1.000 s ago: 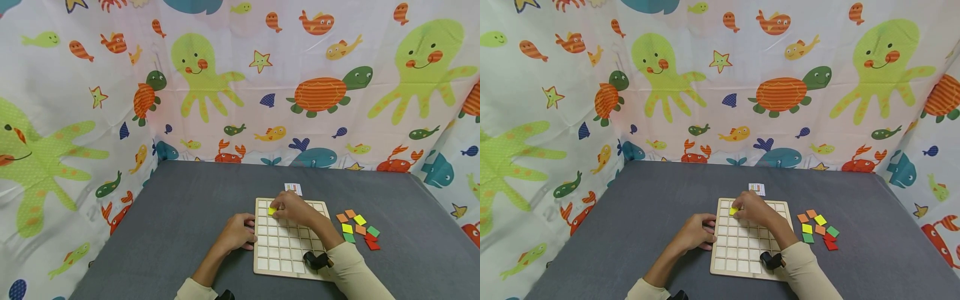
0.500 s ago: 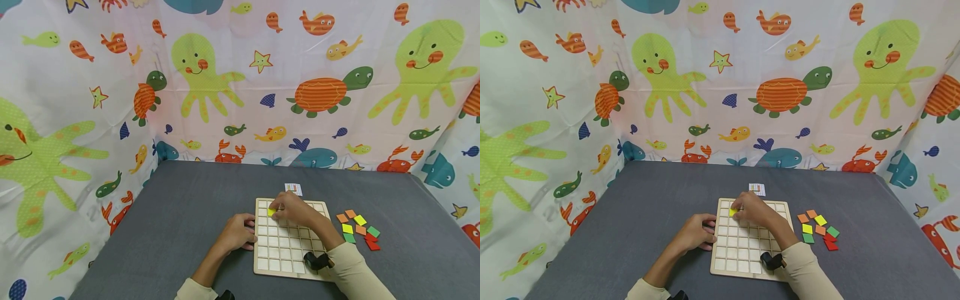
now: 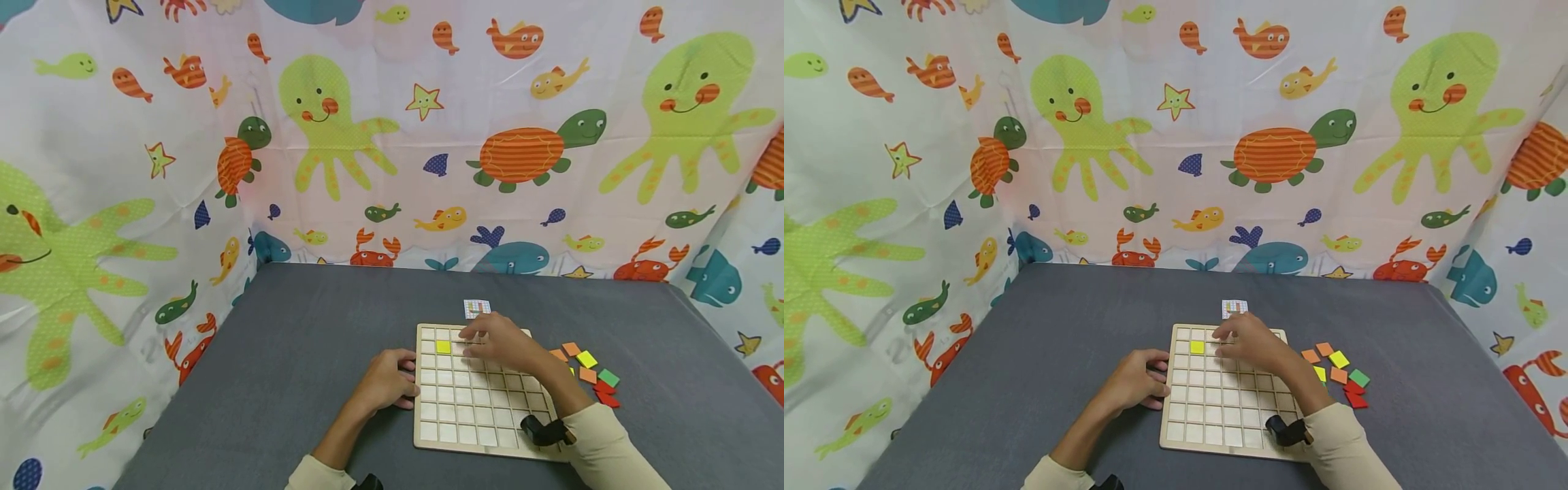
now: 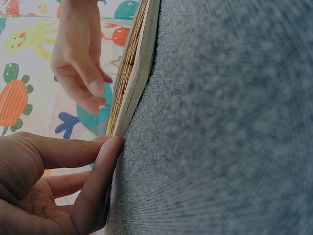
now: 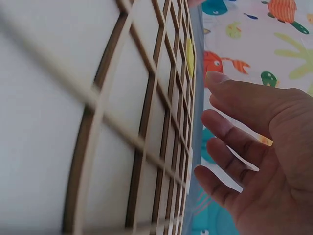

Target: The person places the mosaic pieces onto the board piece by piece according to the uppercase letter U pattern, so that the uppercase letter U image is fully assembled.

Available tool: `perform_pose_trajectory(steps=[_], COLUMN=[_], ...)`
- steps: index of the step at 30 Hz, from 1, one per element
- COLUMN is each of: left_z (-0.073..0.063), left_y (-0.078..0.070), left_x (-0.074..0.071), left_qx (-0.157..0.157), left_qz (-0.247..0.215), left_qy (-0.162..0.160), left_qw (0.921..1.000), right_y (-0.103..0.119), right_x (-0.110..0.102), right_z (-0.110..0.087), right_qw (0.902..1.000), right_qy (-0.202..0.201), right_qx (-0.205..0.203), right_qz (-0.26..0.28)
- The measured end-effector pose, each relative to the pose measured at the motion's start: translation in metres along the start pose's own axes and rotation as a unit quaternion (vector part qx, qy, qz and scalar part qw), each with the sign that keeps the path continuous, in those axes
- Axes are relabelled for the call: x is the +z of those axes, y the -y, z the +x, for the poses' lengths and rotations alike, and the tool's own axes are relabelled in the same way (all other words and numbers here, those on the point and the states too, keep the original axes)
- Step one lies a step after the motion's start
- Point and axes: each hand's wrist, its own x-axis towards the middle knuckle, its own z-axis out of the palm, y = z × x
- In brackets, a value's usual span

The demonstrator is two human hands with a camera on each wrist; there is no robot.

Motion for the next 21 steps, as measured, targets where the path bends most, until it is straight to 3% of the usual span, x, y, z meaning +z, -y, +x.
perform_pose_trajectory(steps=[14,21], left_z=[-0.001,0.000], left_y=[0.000,0.000], left_x=[0.000,0.000], left_qx=[-0.001,0.000], left_qz=[0.004,0.008], left_qy=[0.000,-0.001], left_qw=[1.0000,1.0000], right_y=[-0.027,-0.043], right_x=[-0.031,-0.044], right_z=[-0.043,-0.065], right_qw=[0.9980,0.9948], right_qy=[-0.052,-0.077], right_qx=[0.027,0.059], right_qz=[-0.025,-0.030])
